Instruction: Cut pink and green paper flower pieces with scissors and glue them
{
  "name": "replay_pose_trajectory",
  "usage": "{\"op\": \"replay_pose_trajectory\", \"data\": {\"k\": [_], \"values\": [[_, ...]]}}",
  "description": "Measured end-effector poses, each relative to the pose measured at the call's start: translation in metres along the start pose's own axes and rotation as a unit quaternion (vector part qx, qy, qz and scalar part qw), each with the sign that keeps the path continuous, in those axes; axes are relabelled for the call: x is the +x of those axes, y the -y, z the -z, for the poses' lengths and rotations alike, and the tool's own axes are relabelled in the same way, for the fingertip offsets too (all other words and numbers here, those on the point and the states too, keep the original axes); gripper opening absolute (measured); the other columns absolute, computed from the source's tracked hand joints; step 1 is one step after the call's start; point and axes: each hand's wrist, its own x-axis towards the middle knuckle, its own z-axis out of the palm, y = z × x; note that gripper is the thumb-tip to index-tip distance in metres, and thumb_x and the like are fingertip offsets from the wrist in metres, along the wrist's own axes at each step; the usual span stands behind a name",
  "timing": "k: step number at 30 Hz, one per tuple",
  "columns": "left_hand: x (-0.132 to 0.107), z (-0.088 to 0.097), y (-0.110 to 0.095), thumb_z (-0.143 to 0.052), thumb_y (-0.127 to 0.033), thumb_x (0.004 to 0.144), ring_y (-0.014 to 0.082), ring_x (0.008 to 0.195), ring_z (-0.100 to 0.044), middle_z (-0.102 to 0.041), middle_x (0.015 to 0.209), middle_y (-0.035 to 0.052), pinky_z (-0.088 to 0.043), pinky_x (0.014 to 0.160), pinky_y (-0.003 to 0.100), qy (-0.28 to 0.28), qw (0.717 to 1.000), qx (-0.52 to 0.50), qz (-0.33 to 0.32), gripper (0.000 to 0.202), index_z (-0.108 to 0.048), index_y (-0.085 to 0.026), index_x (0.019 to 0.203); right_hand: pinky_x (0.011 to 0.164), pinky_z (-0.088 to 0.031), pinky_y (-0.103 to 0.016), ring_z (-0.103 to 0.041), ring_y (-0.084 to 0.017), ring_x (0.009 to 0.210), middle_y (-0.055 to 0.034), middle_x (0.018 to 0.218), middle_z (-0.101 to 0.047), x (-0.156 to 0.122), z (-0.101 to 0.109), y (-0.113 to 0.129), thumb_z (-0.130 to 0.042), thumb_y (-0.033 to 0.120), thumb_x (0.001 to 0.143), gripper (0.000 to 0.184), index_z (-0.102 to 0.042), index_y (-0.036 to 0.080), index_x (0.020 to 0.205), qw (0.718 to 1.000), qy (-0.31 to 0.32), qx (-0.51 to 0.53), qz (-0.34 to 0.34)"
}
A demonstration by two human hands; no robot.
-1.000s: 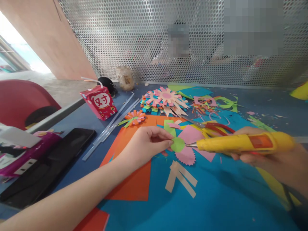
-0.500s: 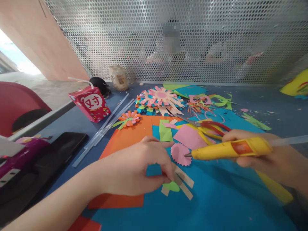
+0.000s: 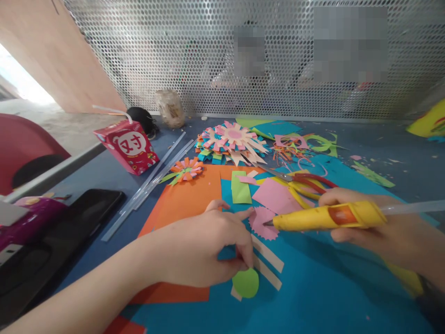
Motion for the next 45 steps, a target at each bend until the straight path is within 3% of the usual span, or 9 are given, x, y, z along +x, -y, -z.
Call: {"op": "replay_pose_trajectory", "data": {"k": [4,13,16,19,23,33,40,45], "values": [[0.001,-0.001,0.002,-0.054,-0.006,0.077,0.0154,0.102,-0.065,-0.073,0.087,-0.0049,-0.019,0.115,0.038,-0.014,1.0,-0.001,-0.009,0.02,-0.066,-0.022,0.078,0.043,-0.04,-0.024,-0.049,-0.015,0.046,0.0066,0.059,-0.056,-0.001,0.0,-0.002,-0.059,0.054,0.078,0.027,-0.055,0.029,0.087,1.0,-0.014,-0.015,0.005],[0.002,0.0,0.004,-0.056,-0.008,0.077,0.016,0.101,-0.064,-0.074,0.088,-0.0063,-0.023,0.11,0.035,-0.009,1.0,-0.003,0.001,0.017,-0.065,-0.023,0.076,0.046,-0.039,-0.028,-0.05,-0.018,0.049,0.0043,0.058,-0.057,0.0,-0.005,0.015,-0.048,0.07,0.078,0.043,-0.052,0.027,0.083,0.998,-0.028,-0.024,-0.041],[0.001,0.001,0.004,-0.056,-0.009,0.077,0.013,0.098,-0.065,-0.074,0.087,-0.0075,-0.023,0.108,0.031,-0.006,1.0,-0.001,0.001,0.017,-0.066,-0.023,0.077,0.042,-0.039,-0.027,-0.052,-0.018,0.046,0.005,0.059,-0.058,0.0,-0.006,0.01,-0.049,0.064,0.081,0.037,-0.051,0.028,0.089,0.999,-0.033,-0.034,0.006],[0.002,0.002,0.005,-0.057,-0.01,0.078,0.0149,0.113,-0.058,-0.074,0.09,-0.0074,-0.024,0.105,0.03,0.004,1.0,-0.002,0.016,0.018,-0.068,-0.024,0.081,0.04,-0.04,-0.025,-0.051,-0.015,0.043,0.0064,0.063,-0.057,0.002,-0.005,0.005,-0.051,0.06,0.083,0.031,-0.049,0.029,0.09,0.996,-0.045,-0.048,0.065],[0.002,0.002,0.006,-0.056,-0.01,0.079,0.0184,0.132,-0.041,-0.073,0.095,-0.0079,-0.024,0.103,0.032,0.019,0.999,-0.005,0.038,0.019,-0.068,-0.024,0.083,0.039,-0.041,-0.023,-0.051,-0.014,0.042,0.0087,0.062,-0.056,0.005,-0.005,0.005,-0.05,0.06,0.084,0.03,-0.047,0.031,0.09,0.995,-0.051,-0.068,0.061],[0.002,0.0,0.007,-0.057,-0.012,0.078,0.017,0.125,-0.049,-0.074,0.091,-0.0072,-0.024,0.103,0.029,0.003,0.999,0.001,0.035,0.018,-0.068,-0.024,0.083,0.038,-0.044,-0.023,-0.057,-0.017,0.045,0.0076,0.059,-0.062,0.0,-0.006,0.002,-0.044,0.066,0.082,0.037,-0.046,0.032,0.095,0.991,-0.068,-0.114,0.021],[0.001,-0.001,0.009,-0.057,-0.013,0.078,0.0144,0.131,-0.042,-0.073,0.093,-0.0086,-0.024,0.102,0.024,-0.004,0.999,0.004,0.034,0.017,-0.068,-0.026,0.083,0.035,-0.042,-0.021,-0.055,-0.015,0.038,0.0098,0.053,-0.061,0.003,0.0,0.001,-0.044,0.066,0.083,0.037,-0.046,0.031,0.094,0.979,-0.078,-0.178,0.06],[0.001,-0.001,0.009,-0.056,-0.015,0.079,0.0146,0.13,-0.043,-0.073,0.09,-0.0072,-0.025,0.101,0.025,-0.004,0.999,0.009,0.034,0.016,-0.068,-0.025,0.083,0.037,-0.044,-0.02,-0.062,-0.015,0.045,0.0082,0.061,-0.068,0.001,0.011,0.0,-0.042,0.062,0.087,0.032,-0.044,0.031,0.094,0.972,-0.052,-0.207,0.097]]}}
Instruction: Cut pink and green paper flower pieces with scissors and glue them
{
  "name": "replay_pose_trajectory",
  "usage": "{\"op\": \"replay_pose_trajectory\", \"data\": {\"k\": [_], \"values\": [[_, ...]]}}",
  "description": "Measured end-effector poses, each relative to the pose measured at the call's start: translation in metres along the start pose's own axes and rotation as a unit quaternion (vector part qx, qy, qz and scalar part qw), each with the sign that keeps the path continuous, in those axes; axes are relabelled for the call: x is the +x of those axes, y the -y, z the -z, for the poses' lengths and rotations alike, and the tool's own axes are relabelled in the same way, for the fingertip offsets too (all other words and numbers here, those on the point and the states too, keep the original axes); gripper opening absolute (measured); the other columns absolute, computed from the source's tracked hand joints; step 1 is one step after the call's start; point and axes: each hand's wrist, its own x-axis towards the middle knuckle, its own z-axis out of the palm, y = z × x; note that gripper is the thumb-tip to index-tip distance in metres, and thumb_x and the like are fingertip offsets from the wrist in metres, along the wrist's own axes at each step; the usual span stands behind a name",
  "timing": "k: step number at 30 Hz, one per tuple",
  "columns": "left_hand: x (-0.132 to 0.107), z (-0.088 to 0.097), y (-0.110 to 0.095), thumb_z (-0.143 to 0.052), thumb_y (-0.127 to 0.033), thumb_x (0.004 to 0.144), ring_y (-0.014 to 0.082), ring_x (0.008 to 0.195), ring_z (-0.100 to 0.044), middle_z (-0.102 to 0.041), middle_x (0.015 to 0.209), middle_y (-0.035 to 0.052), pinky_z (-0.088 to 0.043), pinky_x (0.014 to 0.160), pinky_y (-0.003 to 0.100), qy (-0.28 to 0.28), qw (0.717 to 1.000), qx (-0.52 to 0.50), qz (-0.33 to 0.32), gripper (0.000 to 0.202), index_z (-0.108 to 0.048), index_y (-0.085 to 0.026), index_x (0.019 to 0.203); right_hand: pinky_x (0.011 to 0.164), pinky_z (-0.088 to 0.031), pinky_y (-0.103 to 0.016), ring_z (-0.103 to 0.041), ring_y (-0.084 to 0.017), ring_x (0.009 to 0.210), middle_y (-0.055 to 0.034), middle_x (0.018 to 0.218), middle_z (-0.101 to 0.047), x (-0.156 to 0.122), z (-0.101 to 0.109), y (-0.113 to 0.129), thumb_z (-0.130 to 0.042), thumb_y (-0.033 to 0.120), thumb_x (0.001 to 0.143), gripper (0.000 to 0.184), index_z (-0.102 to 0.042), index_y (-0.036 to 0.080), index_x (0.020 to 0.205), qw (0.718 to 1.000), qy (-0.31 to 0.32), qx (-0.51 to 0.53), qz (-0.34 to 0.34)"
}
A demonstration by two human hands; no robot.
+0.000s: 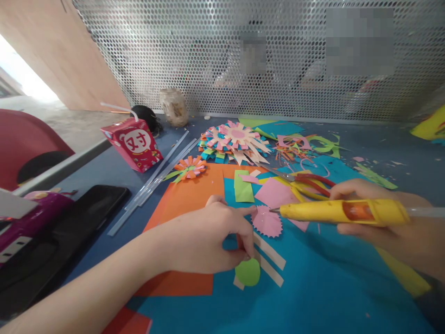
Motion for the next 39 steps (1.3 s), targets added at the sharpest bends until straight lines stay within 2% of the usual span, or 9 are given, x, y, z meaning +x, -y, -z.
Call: {"op": "replay_pose_trajectory", "data": {"k": [3,7,12,16,18,25,28,32,39], "values": [[0.0,0.001,-0.002,-0.056,-0.015,0.08,0.0158,0.131,-0.043,-0.073,0.092,-0.0075,-0.025,0.101,0.028,0.008,1.0,0.0,0.005,0.015,-0.067,-0.025,0.082,0.031,-0.041,-0.019,-0.057,-0.013,0.036,0.0105,0.052,-0.063,-0.001,0.004,-0.001,-0.044,0.062,0.086,0.031,-0.043,0.031,0.091,1.0,0.016,-0.017,0.02],[0.001,0.003,-0.003,-0.056,-0.016,0.08,0.0179,0.133,-0.04,-0.073,0.093,-0.0076,-0.025,0.101,0.032,0.015,1.0,-0.008,0.015,0.014,-0.067,-0.025,0.083,0.026,-0.035,-0.02,-0.049,-0.012,0.027,0.0126,0.043,-0.055,0.0,0.006,0.001,-0.044,0.065,0.084,0.035,-0.046,0.031,0.083,1.0,-0.001,-0.005,0.005],[0.001,0.002,-0.001,-0.057,-0.015,0.079,0.018,0.131,-0.043,-0.074,0.093,-0.0069,-0.025,0.103,0.032,0.01,1.0,-0.013,0.01,0.014,-0.067,-0.024,0.081,0.028,-0.034,-0.026,-0.049,-0.015,0.028,0.0104,0.041,-0.053,-0.001,0.007,0.002,-0.048,0.068,0.079,0.037,-0.053,0.032,0.075,0.997,0.027,0.048,-0.057],[0.001,0.001,0.0,-0.056,-0.014,0.079,0.0165,0.131,-0.042,-0.073,0.092,-0.0068,-0.025,0.104,0.03,0.002,1.0,-0.015,0.004,0.015,-0.067,-0.024,0.081,0.029,-0.029,-0.029,-0.045,-0.015,0.028,0.0101,0.039,-0.05,-0.003,0.007,0.008,-0.048,0.073,0.076,0.041,-0.053,0.032,0.071,0.995,0.038,0.065,-0.059],[0.0,0.001,0.0,-0.055,-0.014,0.079,0.017,0.132,-0.041,-0.073,0.092,-0.0064,-0.025,0.104,0.03,0.004,1.0,-0.016,0.003,0.017,-0.067,-0.025,0.081,0.033,-0.028,-0.03,-0.043,-0.016,0.029,0.0098,0.04,-0.049,-0.002,0.006,0.014,-0.045,0.077,0.074,0.045,-0.052,0.032,0.07,0.994,0.035,0.057,-0.082],[0.0,0.002,-0.001,-0.056,-0.015,0.078,0.0179,0.132,-0.04,-0.074,0.092,-0.0055,-0.027,0.103,0.029,0.007,1.0,-0.018,0.009,0.015,-0.068,-0.024,0.081,0.044,-0.039,-0.031,-0.056,-0.019,0.044,0.0066,0.058,-0.062,0.0,0.001,0.014,-0.046,0.074,0.075,0.042,-0.057,0.033,0.076,0.989,0.034,0.059,-0.131],[0.001,0.003,-0.002,-0.056,-0.013,0.078,0.0176,0.132,-0.042,-0.074,0.092,-0.0061,-0.026,0.104,0.029,0.011,1.0,-0.013,0.013,0.017,-0.068,-0.024,0.082,0.044,-0.041,-0.03,-0.056,-0.019,0.044,0.0065,0.057,-0.062,0.0,0.001,0.01,-0.047,0.074,0.074,0.043,-0.058,0.033,0.074,0.988,0.031,0.068,-0.133],[0.001,0.002,-0.001,-0.055,-0.013,0.078,0.019,0.132,-0.041,-0.073,0.093,-0.006,-0.026,0.105,0.03,0.008,1.0,-0.016,0.007,0.018,-0.068,-0.024,0.083,0.037,-0.035,-0.028,-0.048,-0.016,0.036,0.0081,0.047,-0.055,-0.001,0.002,0.011,-0.049,0.072,0.075,0.041,-0.056,0.032,0.071,0.99,0.043,0.067,-0.116],[0.001,0.001,-0.001,-0.054,-0.013,0.078,0.0189,0.131,-0.042,-0.073,0.093,-0.0059,-0.025,0.106,0.03,0.009,1.0,-0.019,0.005,0.018,-0.068,-0.024,0.083,0.043,-0.031,-0.028,-0.047,-0.015,0.04,0.008,0.05,-0.054,-0.002,0.004,0.019,-0.044,0.074,0.077,0.045,-0.054,0.031,0.07,0.993,0.036,0.049,-0.105]]}}
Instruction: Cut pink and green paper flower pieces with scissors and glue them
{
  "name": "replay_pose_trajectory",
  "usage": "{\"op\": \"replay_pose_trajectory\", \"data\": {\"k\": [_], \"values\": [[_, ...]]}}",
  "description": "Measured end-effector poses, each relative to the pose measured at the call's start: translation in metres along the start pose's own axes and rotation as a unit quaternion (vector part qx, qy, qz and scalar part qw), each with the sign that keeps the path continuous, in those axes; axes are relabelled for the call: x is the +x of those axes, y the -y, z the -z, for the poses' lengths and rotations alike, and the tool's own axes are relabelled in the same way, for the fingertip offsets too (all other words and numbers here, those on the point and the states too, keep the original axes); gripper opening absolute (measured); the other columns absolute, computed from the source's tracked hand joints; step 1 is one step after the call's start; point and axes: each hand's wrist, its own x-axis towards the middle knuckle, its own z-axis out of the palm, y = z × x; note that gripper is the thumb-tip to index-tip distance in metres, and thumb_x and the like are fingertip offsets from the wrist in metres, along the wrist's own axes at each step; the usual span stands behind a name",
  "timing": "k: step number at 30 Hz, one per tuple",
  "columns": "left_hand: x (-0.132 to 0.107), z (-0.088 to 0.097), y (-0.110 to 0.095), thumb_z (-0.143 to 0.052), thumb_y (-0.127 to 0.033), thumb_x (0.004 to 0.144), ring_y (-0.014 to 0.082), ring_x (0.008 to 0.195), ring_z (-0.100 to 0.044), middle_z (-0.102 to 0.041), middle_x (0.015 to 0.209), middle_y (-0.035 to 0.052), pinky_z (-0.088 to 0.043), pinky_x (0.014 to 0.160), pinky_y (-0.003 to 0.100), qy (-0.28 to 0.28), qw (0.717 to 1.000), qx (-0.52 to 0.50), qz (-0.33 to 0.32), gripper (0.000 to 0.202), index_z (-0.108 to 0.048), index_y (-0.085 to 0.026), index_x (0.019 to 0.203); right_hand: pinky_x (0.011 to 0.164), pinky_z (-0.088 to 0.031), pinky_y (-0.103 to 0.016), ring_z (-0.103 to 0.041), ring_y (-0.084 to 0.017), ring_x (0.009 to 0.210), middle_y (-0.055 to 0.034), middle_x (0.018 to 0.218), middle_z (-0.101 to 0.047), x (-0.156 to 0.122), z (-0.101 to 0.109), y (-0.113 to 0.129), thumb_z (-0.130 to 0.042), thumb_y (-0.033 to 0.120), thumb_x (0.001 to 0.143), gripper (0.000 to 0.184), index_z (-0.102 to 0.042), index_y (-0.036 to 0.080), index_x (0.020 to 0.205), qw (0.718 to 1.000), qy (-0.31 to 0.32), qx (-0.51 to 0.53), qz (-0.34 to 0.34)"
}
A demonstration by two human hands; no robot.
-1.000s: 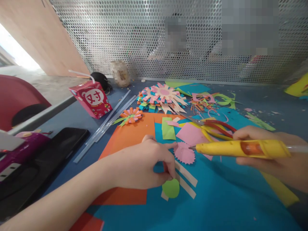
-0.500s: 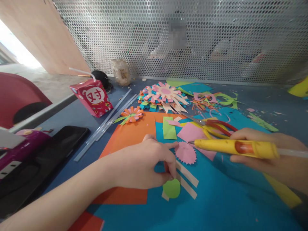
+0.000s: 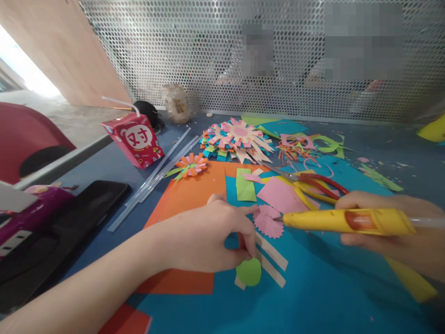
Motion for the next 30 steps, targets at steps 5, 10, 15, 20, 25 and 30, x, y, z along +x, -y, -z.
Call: {"op": "replay_pose_trajectory", "data": {"k": [5,10,15,20,25,30], "values": [[0.0,-0.002,0.001,-0.054,-0.013,0.077,0.0198,0.131,-0.043,-0.073,0.092,-0.0052,-0.025,0.106,0.03,-0.004,1.0,-0.002,-0.002,0.018,-0.068,-0.025,0.082,0.039,-0.025,-0.029,-0.04,-0.014,0.033,0.0099,0.042,-0.047,0.0,0.001,0.002,-0.045,0.076,0.075,0.046,-0.053,0.031,0.068,1.0,0.003,-0.004,0.01],[0.001,-0.001,0.002,-0.054,-0.013,0.078,0.0202,0.131,-0.043,-0.072,0.094,-0.0051,-0.025,0.106,0.033,0.002,1.0,-0.002,-0.007,0.018,-0.067,-0.024,0.082,0.042,-0.03,-0.027,-0.047,-0.014,0.038,0.0092,0.044,-0.05,-0.001,-0.001,0.006,-0.036,0.081,0.074,0.056,-0.054,0.029,0.067,1.0,0.011,-0.019,0.012],[0.001,0.0,0.002,-0.054,-0.014,0.079,0.022,0.132,-0.042,-0.073,0.095,-0.0048,-0.024,0.106,0.037,0.004,1.0,-0.003,-0.009,0.017,-0.067,-0.024,0.081,0.041,-0.032,-0.026,-0.049,-0.014,0.037,0.0094,0.045,-0.051,0.001,-0.004,0.01,-0.036,0.078,0.077,0.053,-0.054,0.028,0.069,0.998,-0.006,-0.042,0.039],[0.001,-0.001,0.001,-0.053,-0.013,0.079,0.0213,0.132,-0.042,-0.073,0.095,-0.004,-0.023,0.106,0.037,0.003,1.0,-0.001,-0.011,0.019,-0.068,-0.024,0.083,0.035,-0.034,-0.023,-0.048,-0.013,0.033,0.011,0.043,-0.051,0.006,-0.009,0.003,-0.037,0.076,0.078,0.05,-0.053,0.029,0.07,0.992,-0.051,-0.078,0.081],[0.002,-0.002,0.003,-0.054,-0.013,0.078,0.0209,0.128,-0.047,-0.074,0.089,-0.0025,-0.027,0.104,0.035,-0.01,1.0,0.001,-0.026,0.017,-0.067,-0.023,0.081,0.035,-0.033,-0.025,-0.044,-0.014,0.031,0.0095,0.041,-0.049,0.004,-0.007,0.002,-0.038,0.079,0.075,0.053,-0.054,0.029,0.067,0.992,-0.055,-0.096,0.055],[0.001,-0.003,0.003,-0.055,-0.012,0.078,0.0214,0.129,-0.045,-0.074,0.089,-0.0023,-0.029,0.102,0.035,-0.017,0.999,-0.004,-0.033,0.016,-0.067,-0.024,0.08,0.039,-0.033,-0.028,-0.045,-0.015,0.034,0.0075,0.04,-0.049,0.001,-0.003,0.01,-0.041,0.081,0.071,0.056,-0.055,0.029,0.059,0.999,-0.035,-0.027,-0.004]]}}
